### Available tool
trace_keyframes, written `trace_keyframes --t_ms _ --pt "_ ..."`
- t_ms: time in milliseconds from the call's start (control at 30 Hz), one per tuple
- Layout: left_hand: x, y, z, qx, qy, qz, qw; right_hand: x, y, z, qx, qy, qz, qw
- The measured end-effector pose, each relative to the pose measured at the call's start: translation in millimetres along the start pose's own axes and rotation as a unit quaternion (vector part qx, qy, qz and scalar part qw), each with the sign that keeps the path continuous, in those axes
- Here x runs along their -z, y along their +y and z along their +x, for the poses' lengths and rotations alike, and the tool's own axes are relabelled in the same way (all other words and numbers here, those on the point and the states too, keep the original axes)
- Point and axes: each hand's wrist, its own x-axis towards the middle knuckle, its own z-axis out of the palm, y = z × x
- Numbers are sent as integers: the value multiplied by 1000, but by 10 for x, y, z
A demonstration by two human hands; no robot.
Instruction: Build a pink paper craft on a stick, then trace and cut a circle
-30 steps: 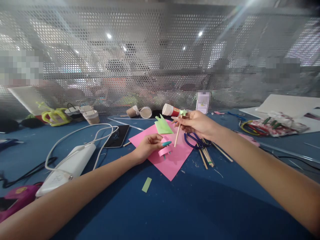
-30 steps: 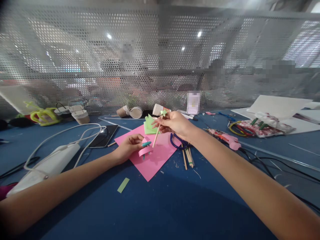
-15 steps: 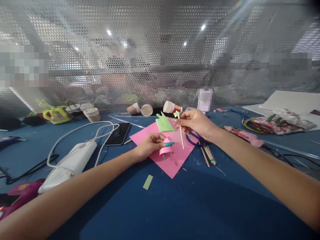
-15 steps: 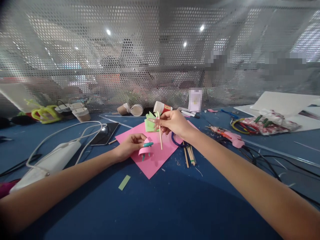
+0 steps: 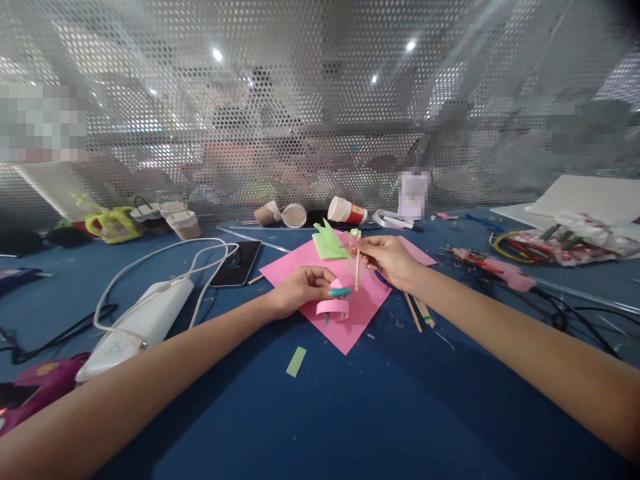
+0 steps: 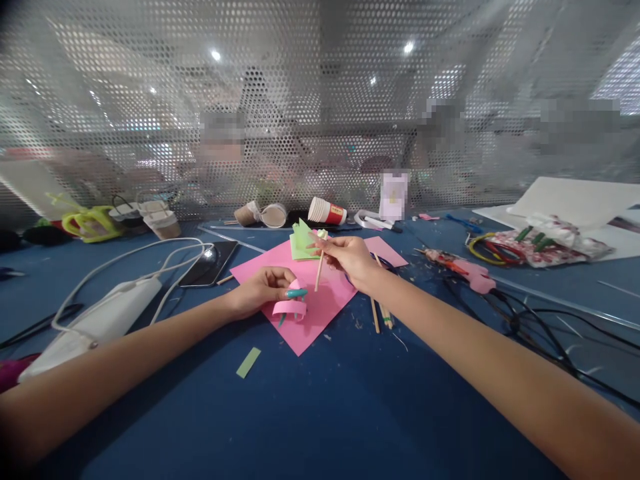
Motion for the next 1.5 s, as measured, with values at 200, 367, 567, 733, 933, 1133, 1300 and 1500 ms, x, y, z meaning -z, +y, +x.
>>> trace_keyframes --t_ms 200,367,567,733,933,1133,1300,1500 --pt "-16 3 2 -4 21 -9 1000 31 -8 17 -62 -23 -3 998" --pt "-27 12 1 -7 39 -13 999 48 -6 6 -61 5 -31 998" --pt "-30 25 6 -2 56 -39 998 35 -72 -76 -110 11 31 993" --pt "-24 18 9 -3 74 -56 996 103 -35 -147 -162 -14 37 986" --pt "-28 11 14 -8 81 -65 995 70 16 -235 -162 -34 67 984" --pt "-31 8 7 -17 75 -56 995 42 57 -376 -68 -43 49 996" --pt "-34 14 -2 -15 62 -50 997 34 104 -467 -38 -51 4 998" --pt "-19 -9 14 -27 68 -72 995 -112 185 -551 -31 -103 58 992"
